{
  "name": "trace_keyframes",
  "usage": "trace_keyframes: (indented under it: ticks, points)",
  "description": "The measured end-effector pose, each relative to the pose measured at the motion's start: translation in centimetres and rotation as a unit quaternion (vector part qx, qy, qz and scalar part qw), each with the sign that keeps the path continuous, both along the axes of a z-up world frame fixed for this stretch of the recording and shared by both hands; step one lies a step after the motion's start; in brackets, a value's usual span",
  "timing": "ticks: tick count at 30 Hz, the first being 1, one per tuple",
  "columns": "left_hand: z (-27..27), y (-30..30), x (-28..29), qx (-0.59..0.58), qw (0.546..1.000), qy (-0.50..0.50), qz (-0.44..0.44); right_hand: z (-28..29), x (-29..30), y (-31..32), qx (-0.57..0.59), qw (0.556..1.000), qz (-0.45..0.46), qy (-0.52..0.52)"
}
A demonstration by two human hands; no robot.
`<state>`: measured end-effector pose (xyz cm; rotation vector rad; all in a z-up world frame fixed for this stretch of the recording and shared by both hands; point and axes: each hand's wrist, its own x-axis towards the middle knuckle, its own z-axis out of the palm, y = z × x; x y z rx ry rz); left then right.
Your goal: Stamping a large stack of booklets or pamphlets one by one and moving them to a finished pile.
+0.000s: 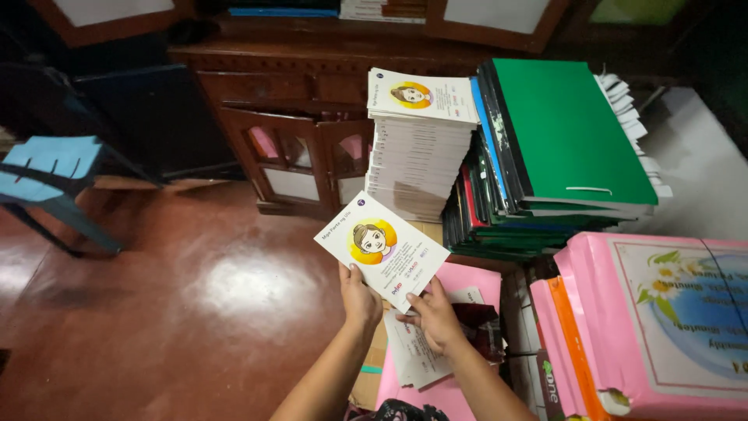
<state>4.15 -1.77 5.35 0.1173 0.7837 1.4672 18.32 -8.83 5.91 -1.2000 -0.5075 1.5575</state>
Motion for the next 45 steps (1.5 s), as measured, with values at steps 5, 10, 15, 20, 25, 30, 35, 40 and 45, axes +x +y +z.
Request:
trace_keyframes:
  ticks: [5,10,15,20,25,30,35,40,45]
  points:
    - [0.9,-0.6,-0.3,0.049,0.998,0.034,-0.014,0.3,1.8,1.2,0.028,0.999,0.008,-0.030]
    - [1.4,0.5,-1.5,0.033,0.991,0.127,0.022,-0.5,5.1,2.7,0.044,0.996,0.021,-0.075]
    - [-1.4,2.3,-2.6,0.054,0.974,0.206,0.071,-1.5,8.2,4.0,0.087,0.983,0.013,-0.159]
    - [0.4,2.0,-1.9,0.047,0.976,0.205,0.057,0.2,9.0,4.5,0.087,0.984,-0.050,-0.149]
    - [1.9,2.1,-0.9,0.048,0.978,0.195,0.063,1.4,8.4,5.0,0.109,0.985,-0.122,-0.058]
    - [1.2,3.6,-0.1,0.069,0.979,0.183,0.053,0.6,8.6,5.9,0.158,0.965,-0.208,0.024]
    - [0.8,6.4,1.9,0.083,0.981,0.168,0.044,0.6,9.0,7.2,0.165,0.954,-0.248,0.038]
    - [3.3,7.3,2.3,0.089,0.980,0.174,0.038,0.8,9.2,8.2,0.146,0.949,-0.260,0.100]
    - [2.9,9.4,2.3,0.124,0.979,0.157,0.043,-0.4,9.8,10.9,0.145,0.950,-0.263,0.087]
